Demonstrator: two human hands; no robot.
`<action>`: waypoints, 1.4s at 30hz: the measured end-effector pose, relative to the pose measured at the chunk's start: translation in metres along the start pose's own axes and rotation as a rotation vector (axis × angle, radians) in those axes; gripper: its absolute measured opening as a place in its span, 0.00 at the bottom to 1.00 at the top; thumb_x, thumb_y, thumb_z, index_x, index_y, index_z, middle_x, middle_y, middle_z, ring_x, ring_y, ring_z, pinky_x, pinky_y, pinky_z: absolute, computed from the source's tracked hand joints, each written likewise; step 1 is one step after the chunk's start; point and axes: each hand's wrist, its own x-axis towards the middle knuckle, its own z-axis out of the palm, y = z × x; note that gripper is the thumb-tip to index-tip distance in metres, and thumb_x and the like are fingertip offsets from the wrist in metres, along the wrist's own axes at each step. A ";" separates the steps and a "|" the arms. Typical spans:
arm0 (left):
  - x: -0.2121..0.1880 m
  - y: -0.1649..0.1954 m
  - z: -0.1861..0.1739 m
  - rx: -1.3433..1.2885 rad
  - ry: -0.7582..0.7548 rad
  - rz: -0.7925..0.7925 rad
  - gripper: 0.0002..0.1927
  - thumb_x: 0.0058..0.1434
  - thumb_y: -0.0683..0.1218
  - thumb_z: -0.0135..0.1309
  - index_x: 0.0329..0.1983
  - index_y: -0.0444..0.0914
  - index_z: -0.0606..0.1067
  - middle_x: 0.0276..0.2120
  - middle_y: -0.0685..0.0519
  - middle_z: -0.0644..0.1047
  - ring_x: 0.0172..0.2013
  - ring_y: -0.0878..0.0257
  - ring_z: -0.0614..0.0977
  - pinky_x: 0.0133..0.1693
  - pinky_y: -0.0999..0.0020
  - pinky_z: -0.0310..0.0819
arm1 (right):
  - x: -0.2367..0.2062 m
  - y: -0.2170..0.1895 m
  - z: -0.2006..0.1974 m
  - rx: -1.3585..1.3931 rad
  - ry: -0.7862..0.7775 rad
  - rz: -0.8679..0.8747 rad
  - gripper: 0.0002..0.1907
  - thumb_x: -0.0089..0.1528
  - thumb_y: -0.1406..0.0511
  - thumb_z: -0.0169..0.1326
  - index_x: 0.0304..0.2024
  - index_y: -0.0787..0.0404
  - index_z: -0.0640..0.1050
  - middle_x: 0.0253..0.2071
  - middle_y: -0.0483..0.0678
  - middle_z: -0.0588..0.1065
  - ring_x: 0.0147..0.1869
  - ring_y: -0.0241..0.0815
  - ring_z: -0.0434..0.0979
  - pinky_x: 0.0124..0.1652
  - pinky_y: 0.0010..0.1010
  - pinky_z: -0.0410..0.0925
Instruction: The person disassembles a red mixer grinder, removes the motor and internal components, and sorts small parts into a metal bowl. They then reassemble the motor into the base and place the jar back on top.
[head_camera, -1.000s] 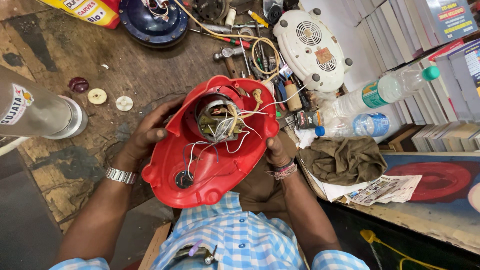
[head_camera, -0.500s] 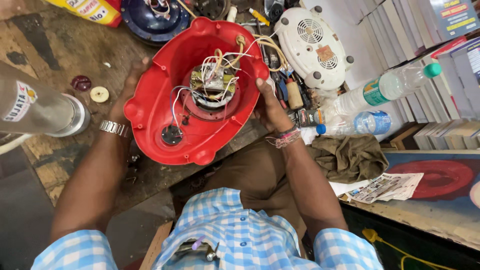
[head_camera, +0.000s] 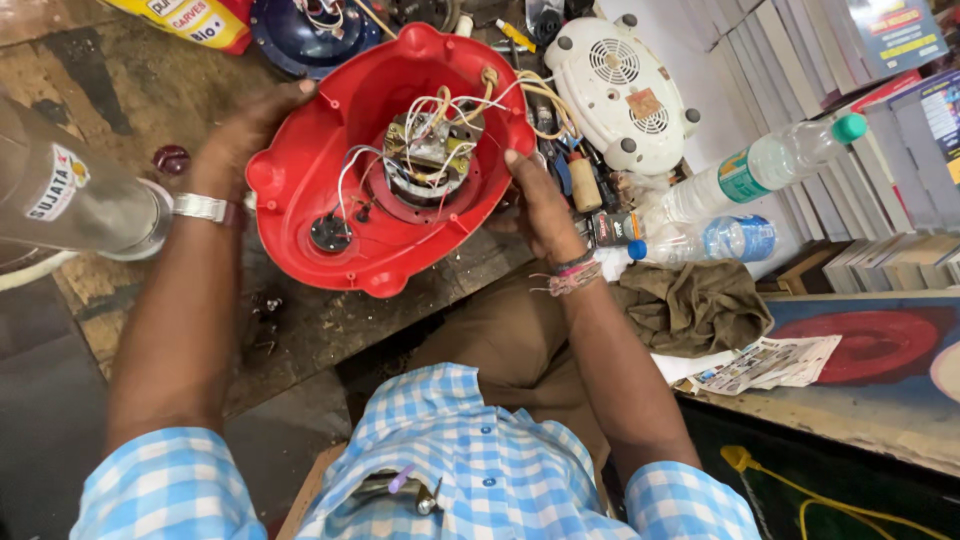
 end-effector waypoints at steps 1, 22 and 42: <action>-0.003 0.004 -0.002 0.150 0.061 0.008 0.22 0.67 0.55 0.60 0.54 0.34 0.77 0.44 0.52 0.83 0.40 0.64 0.84 0.46 0.66 0.80 | -0.001 -0.003 -0.002 -0.013 -0.011 0.006 0.40 0.61 0.44 0.51 0.71 0.50 0.59 0.70 0.53 0.66 0.67 0.56 0.72 0.55 0.72 0.69; -0.011 0.033 0.015 1.091 0.204 0.302 0.17 0.73 0.55 0.55 0.47 0.37 0.82 0.23 0.48 0.76 0.22 0.61 0.75 0.27 0.62 0.68 | 0.006 0.003 -0.004 -0.046 -0.032 0.091 0.39 0.58 0.42 0.50 0.68 0.48 0.65 0.63 0.46 0.71 0.61 0.48 0.74 0.49 0.60 0.72; -0.169 0.033 0.080 1.221 0.537 1.198 0.07 0.73 0.37 0.61 0.52 0.30 0.78 0.42 0.43 0.81 0.40 0.54 0.84 0.43 0.62 0.78 | -0.004 0.074 0.007 0.244 0.453 -0.389 0.25 0.68 0.52 0.53 0.58 0.63 0.71 0.45 0.49 0.79 0.44 0.41 0.81 0.37 0.32 0.75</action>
